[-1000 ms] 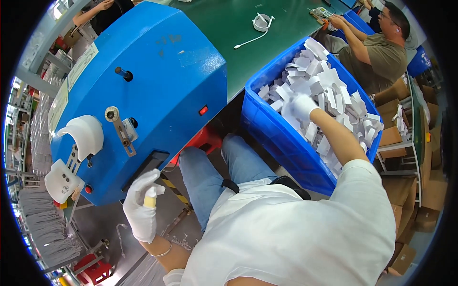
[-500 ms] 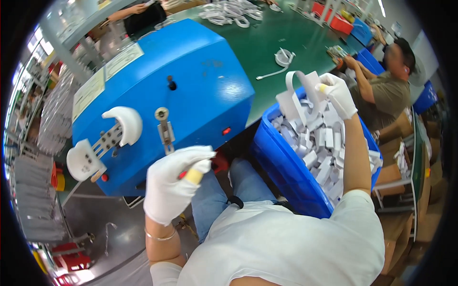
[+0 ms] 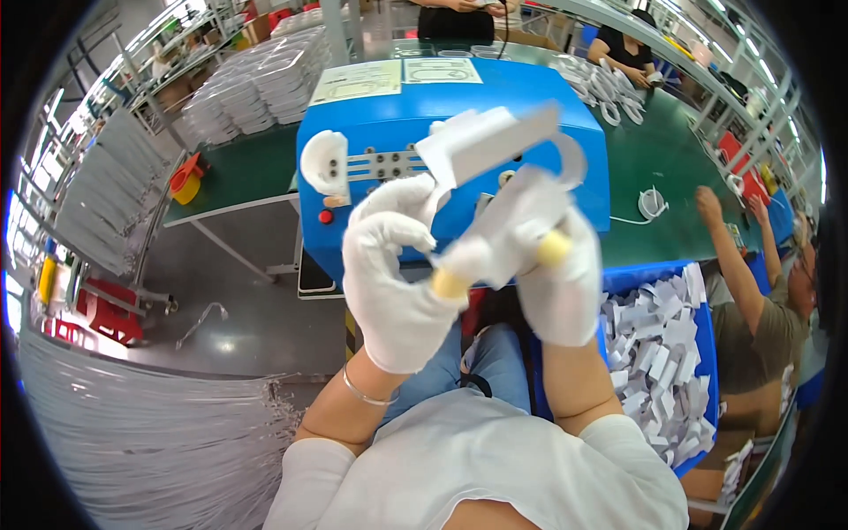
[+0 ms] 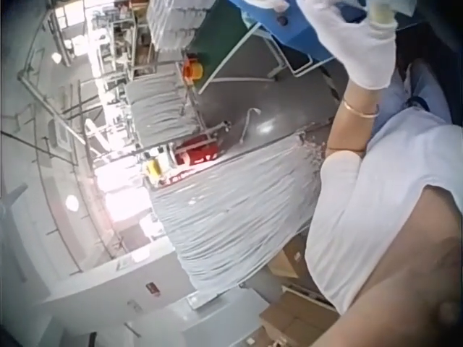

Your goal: Processing and assembling white cables using a factory machine and connectors.

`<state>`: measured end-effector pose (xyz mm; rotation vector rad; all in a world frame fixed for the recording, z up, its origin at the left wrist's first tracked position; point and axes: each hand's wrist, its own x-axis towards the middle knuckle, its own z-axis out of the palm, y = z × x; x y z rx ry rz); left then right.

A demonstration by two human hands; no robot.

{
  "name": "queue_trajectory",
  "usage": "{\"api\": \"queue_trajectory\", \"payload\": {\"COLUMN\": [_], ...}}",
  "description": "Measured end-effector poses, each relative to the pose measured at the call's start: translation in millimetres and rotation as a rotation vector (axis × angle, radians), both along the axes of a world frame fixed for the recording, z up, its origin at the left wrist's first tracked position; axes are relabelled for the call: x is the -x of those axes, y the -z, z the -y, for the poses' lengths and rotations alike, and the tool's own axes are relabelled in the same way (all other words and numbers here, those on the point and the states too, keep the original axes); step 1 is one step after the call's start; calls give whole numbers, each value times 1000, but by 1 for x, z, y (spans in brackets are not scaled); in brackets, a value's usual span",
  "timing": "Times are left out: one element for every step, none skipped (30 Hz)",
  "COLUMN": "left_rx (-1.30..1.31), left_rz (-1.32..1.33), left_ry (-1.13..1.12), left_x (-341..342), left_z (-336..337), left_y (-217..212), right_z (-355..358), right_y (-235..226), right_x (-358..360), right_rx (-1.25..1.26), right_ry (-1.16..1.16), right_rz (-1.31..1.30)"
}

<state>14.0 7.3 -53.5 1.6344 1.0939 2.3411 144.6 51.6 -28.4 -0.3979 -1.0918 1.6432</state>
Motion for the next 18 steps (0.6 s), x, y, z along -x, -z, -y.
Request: {"api": "queue_trajectory", "payload": {"left_rx": [10,26,42,-47,-8,31,151,183,216,240,239,279,319,321,383,445,446,460], "left_rz": [181,143,106,90,-4,-97,47,-89,-225,-210,-207,-267,-330,-329,-336,-342,-340,-217], "left_ry": [97,-11,-116,-92,-195,-297,-345,-435,-525,-489,-493,-514,-533,-537,-571,-606,-608,-552], "left_x": [-1,4,9,9,21,33,35,45,59,68,73,76,78,79,80,82,85,89], "left_z": [0,-3,-8,-7,-8,-8,-4,-6,-9,-13,-14,-14,-11,-9,-7,-6,-6,-8], "left_y": [-2,-2,-2,-13,-18,-22,-38,-44,-49,-51,-54,-58,-62,-64,-65,-66,-64,-60], "right_z": [3,5,7,6,3,-1,-7,-14,-20,-24,-28,-34,-48,-57,-63,-67,-65,-61], "right_y": [5,7,5,-1,-11,-18,-20,-20,-19,-22,-26,-29,-26,-22,-18,-16,-16,-17], "right_x": [6,12,20,22,19,16,11,10,10,12,17,22,25,30,33,35,35,34], "right_rx": [16,32,86,88,20,-50,-169,-330,-491,-528,-598,-668,-891,-892,-817,-742,-743,-626], "right_ry": [-90,-177,-134,-146,-208,-269,-183,26,238,315,421,528,670,666,529,393,390,299], "right_rz": [37,74,114,117,251,385,458,557,650,570,597,622,697,696,613,531,531,543]}}
